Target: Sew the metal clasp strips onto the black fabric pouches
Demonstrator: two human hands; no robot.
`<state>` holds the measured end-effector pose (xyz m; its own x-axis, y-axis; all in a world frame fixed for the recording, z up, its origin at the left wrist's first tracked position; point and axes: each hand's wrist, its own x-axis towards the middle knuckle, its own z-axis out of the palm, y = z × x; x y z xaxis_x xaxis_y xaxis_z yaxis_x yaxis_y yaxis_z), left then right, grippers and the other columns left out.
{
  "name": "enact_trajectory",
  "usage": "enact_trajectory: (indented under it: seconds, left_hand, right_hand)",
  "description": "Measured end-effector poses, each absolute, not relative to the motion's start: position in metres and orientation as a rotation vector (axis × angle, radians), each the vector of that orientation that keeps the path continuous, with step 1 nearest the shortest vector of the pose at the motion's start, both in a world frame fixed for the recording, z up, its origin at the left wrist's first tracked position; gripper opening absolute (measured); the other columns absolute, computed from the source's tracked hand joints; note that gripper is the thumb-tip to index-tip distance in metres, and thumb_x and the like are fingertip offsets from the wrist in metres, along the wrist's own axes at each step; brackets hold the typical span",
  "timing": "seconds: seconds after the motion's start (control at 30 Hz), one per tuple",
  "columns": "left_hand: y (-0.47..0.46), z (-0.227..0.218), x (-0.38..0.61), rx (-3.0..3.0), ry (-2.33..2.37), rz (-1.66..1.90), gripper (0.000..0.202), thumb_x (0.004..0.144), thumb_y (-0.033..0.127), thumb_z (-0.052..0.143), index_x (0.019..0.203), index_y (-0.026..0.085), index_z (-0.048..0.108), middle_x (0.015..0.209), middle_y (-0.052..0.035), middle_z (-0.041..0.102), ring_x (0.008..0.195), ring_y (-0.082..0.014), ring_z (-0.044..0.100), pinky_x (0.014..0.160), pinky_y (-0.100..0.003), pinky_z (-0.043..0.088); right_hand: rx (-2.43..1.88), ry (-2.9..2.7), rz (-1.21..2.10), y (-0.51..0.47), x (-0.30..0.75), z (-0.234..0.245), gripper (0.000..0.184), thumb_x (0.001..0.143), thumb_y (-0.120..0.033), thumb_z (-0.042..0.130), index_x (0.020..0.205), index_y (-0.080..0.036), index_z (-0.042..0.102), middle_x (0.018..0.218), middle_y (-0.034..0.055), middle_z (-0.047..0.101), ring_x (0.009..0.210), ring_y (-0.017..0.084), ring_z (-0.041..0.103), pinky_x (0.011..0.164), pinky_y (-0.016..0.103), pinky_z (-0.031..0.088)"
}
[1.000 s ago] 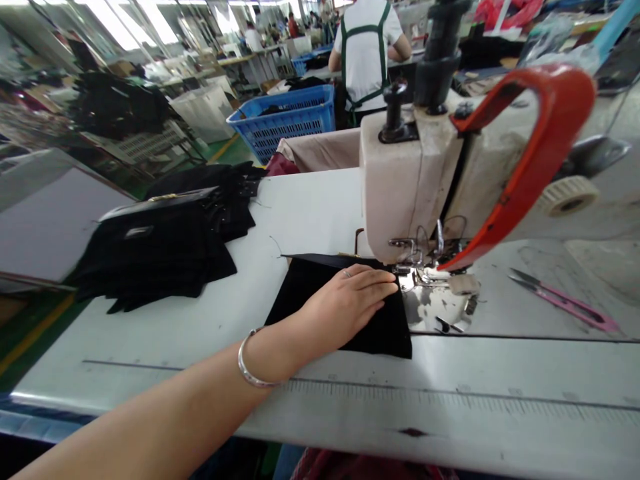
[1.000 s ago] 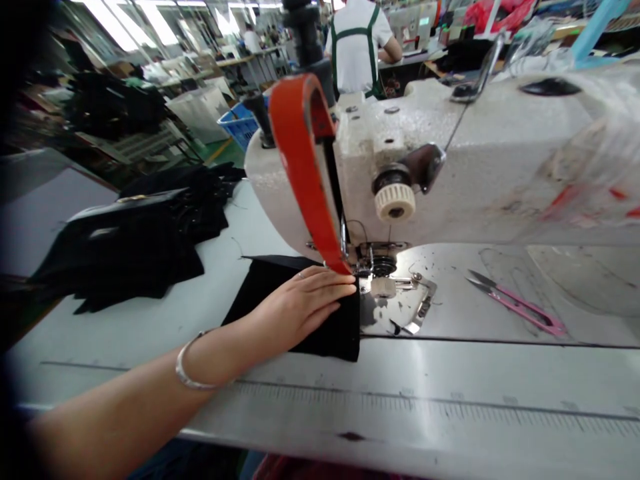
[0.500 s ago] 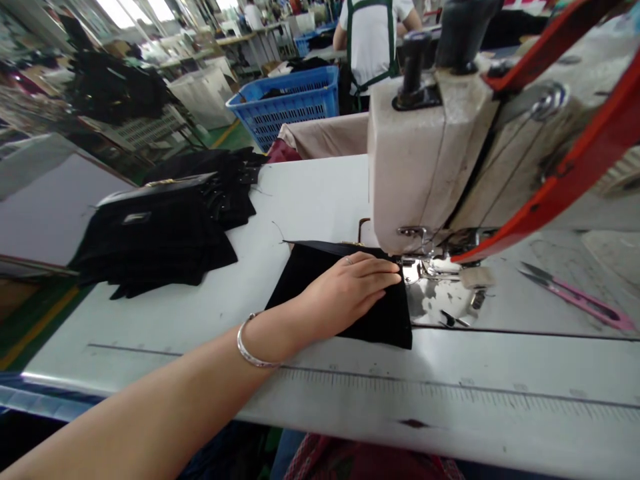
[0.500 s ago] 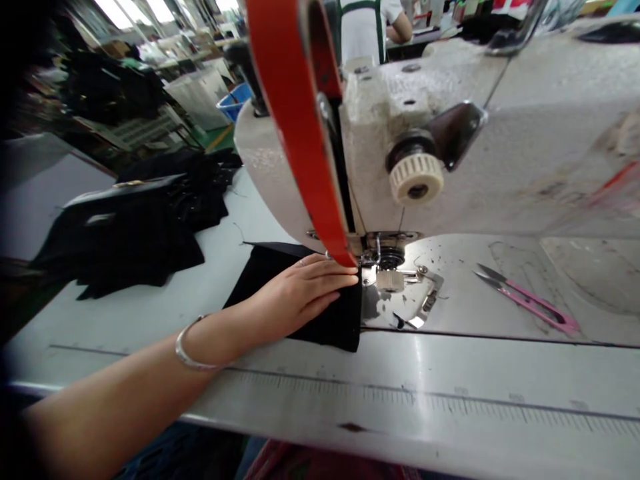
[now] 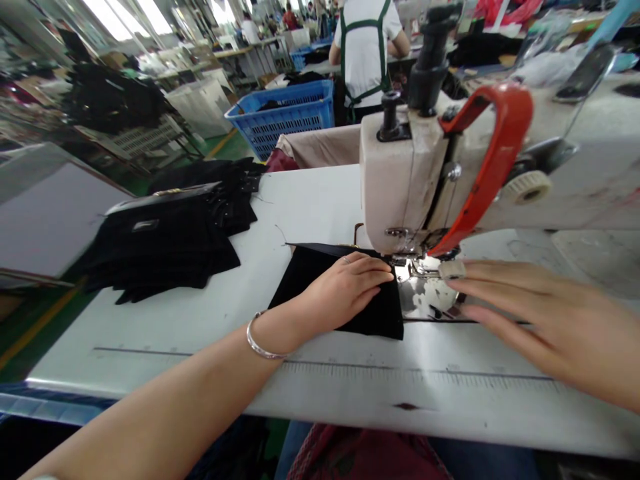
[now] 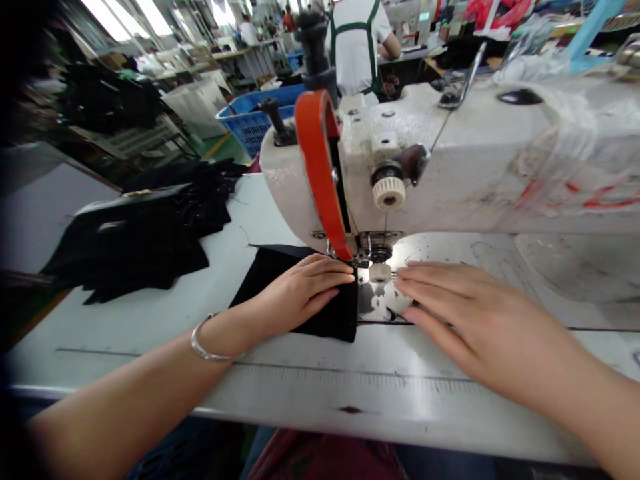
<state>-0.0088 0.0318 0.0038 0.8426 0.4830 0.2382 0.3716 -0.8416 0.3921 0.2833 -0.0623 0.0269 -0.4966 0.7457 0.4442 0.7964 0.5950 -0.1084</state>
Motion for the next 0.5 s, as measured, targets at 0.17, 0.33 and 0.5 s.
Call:
enact_trajectory:
  seconds: [0.17,0.33,0.5]
  left_hand:
    - [0.033,0.003,-0.009,2.665,0.634,0.473,0.03,0.1,0.014,0.053,0.128,0.02,0.064,0.131,-0.0069,0.067,0.123,-0.0202,0.06,0.114,-0.042,0.046]
    - [0.035,0.002,-0.009,2.68,0.636,0.471,0.031,0.1,0.014,0.051,0.128,0.019,0.064,0.131,-0.0073,0.067,0.123,-0.0209,0.06,0.115,-0.043,0.046]
    - [0.034,0.003,-0.01,2.675,0.64,0.479,0.032,0.099,0.012,0.051,0.127,0.018,0.064,0.13,-0.0073,0.067,0.122,-0.0209,0.06,0.114,-0.041,0.047]
  right_hand:
    - [-1.261,-2.519,-0.127,-0.01,0.244,0.0,0.034,0.101,-0.032,0.05,0.126,-0.015,0.066,0.11,0.0137,0.074,0.093,0.027,0.07,0.08,0.041,0.057]
    - [-1.226,-2.511,-0.207,-0.009,0.238,-0.001,0.033,0.103,-0.028,0.042,0.118,-0.015,0.069,0.098,0.0102,0.076,0.083,0.024,0.068,0.073,0.036,0.052]
    - [-1.249,-2.502,-0.157,-0.013,0.239,-0.002,0.031,0.1,-0.026,0.045,0.117,-0.016,0.069,0.097,0.0097,0.076,0.083,0.025,0.068,0.073,0.036,0.051]
